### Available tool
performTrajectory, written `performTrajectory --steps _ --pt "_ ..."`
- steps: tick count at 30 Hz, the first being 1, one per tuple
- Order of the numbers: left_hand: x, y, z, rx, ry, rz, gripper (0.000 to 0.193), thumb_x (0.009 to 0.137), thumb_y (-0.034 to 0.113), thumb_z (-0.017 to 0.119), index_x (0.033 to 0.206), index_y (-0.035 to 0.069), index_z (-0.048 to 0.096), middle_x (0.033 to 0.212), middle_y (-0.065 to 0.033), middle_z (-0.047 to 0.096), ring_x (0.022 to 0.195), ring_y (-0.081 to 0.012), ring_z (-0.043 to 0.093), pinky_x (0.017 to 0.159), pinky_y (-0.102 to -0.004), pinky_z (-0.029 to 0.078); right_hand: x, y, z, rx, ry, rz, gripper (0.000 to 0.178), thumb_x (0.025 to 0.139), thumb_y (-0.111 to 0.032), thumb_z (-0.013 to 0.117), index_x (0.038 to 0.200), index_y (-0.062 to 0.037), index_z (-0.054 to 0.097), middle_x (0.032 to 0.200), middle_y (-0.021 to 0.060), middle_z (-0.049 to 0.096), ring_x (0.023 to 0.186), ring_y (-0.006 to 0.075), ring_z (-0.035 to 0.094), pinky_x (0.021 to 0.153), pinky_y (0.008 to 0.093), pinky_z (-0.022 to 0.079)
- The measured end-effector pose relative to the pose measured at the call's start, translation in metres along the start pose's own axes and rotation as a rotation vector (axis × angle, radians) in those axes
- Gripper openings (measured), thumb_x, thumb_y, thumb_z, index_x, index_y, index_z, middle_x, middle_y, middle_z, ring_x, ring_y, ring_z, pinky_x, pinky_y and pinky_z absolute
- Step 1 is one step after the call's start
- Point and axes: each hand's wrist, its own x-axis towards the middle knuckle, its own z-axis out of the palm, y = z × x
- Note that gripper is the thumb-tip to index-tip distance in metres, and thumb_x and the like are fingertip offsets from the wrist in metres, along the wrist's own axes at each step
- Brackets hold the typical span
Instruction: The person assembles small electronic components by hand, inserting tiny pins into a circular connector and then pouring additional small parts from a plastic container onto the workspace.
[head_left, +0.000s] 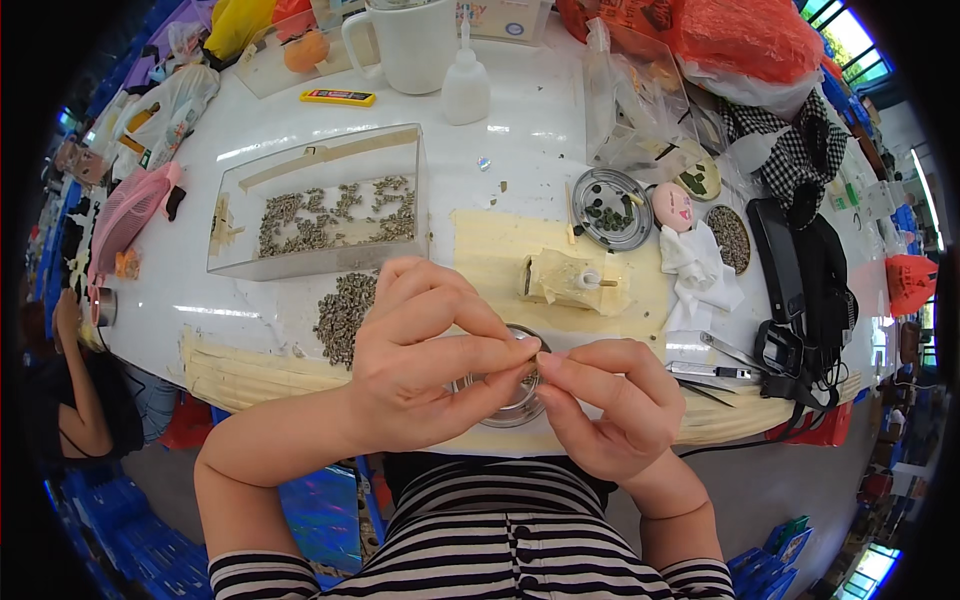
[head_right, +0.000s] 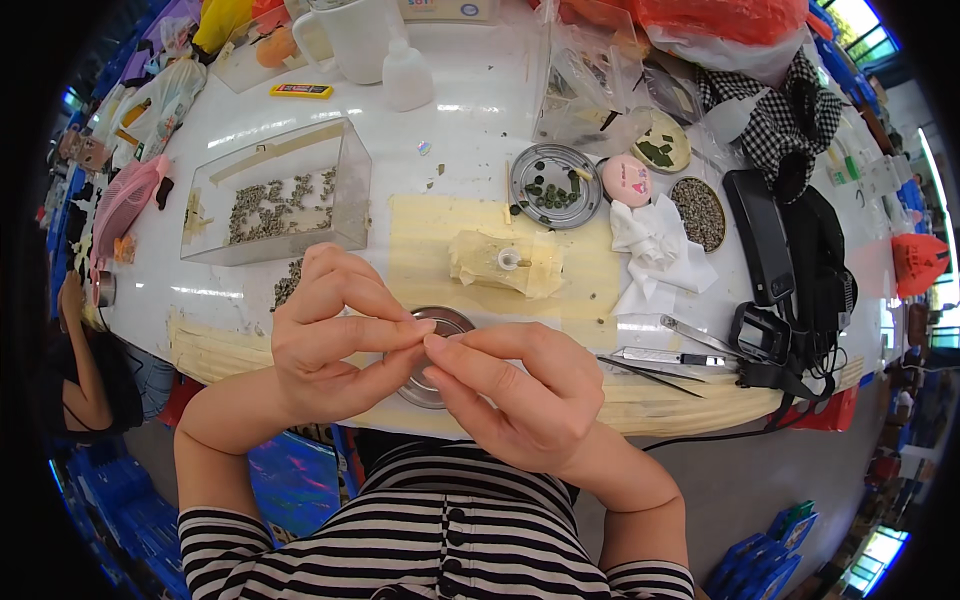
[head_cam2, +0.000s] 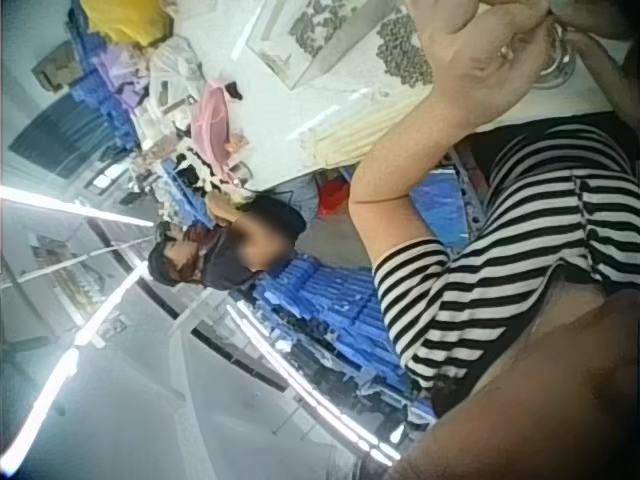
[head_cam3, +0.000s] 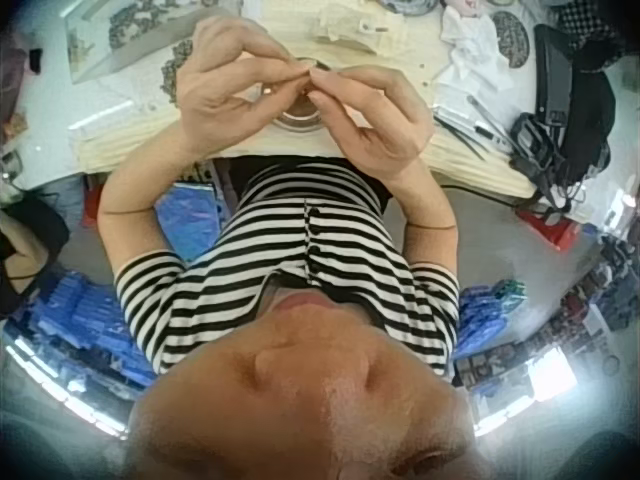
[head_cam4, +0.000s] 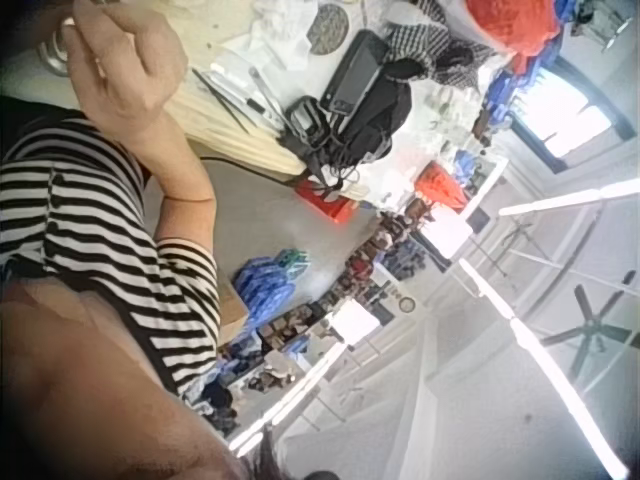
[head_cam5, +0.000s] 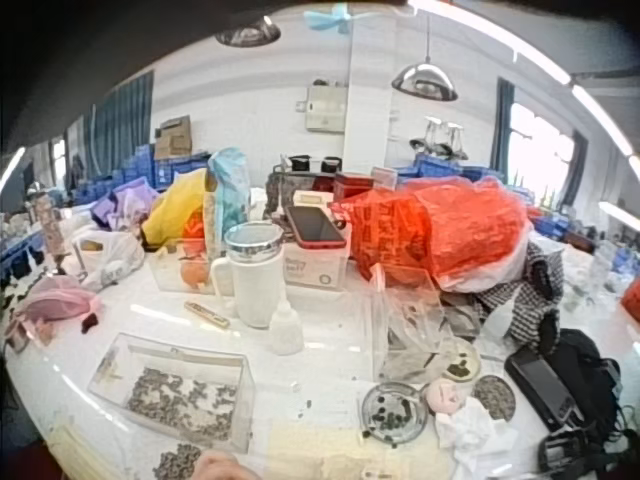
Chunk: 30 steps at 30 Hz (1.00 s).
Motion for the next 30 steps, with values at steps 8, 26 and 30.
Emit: performTrajectory --steps 8,26,30 --pt "-0.0008 -0.0005 -0.0006 0.000 0.015 0.027 0.033 0.062 0.002 0.081 0.093 0.011 0.076 0.086 0.0017 0.065 0.074 -0.0164 0.054 0.070 -0.0316 0.035 -0.0012 0.0016 0.0006 0.056 -0.011 0.104 0.024 0.073 -0.001 0.081 0.096 -0.0017 0.074 0.081 0.0087 0.068 0.065 0.0178 0.065 0.054 0.0261 0.050" --pt "-0.0028 0.0015 0.0014 0.022 0.001 0.073 0.036 0.060 0.002 0.080 0.094 0.012 0.076 0.087 0.0037 0.065 0.076 -0.0162 0.055 0.069 -0.0318 0.034 -0.0006 0.0004 -0.0015 0.134 -0.026 0.181 0.017 0.072 -0.002 0.082 0.085 -0.0028 0.071 0.079 0.0072 0.066 0.067 0.0179 0.063 0.056 0.0256 0.048" --pt "-0.0008 0.0007 0.0011 0.026 0.001 0.032 0.032 0.061 0.001 0.080 0.091 0.011 0.075 0.084 0.0026 0.065 0.074 -0.0169 0.055 0.069 -0.0315 0.035 -0.0023 -0.0011 -0.0001 0.018 0.018 0.023 0.023 0.071 -0.003 0.082 0.092 -0.0041 0.073 0.081 0.0059 0.068 0.066 0.0176 0.063 0.055 0.0262 0.049"
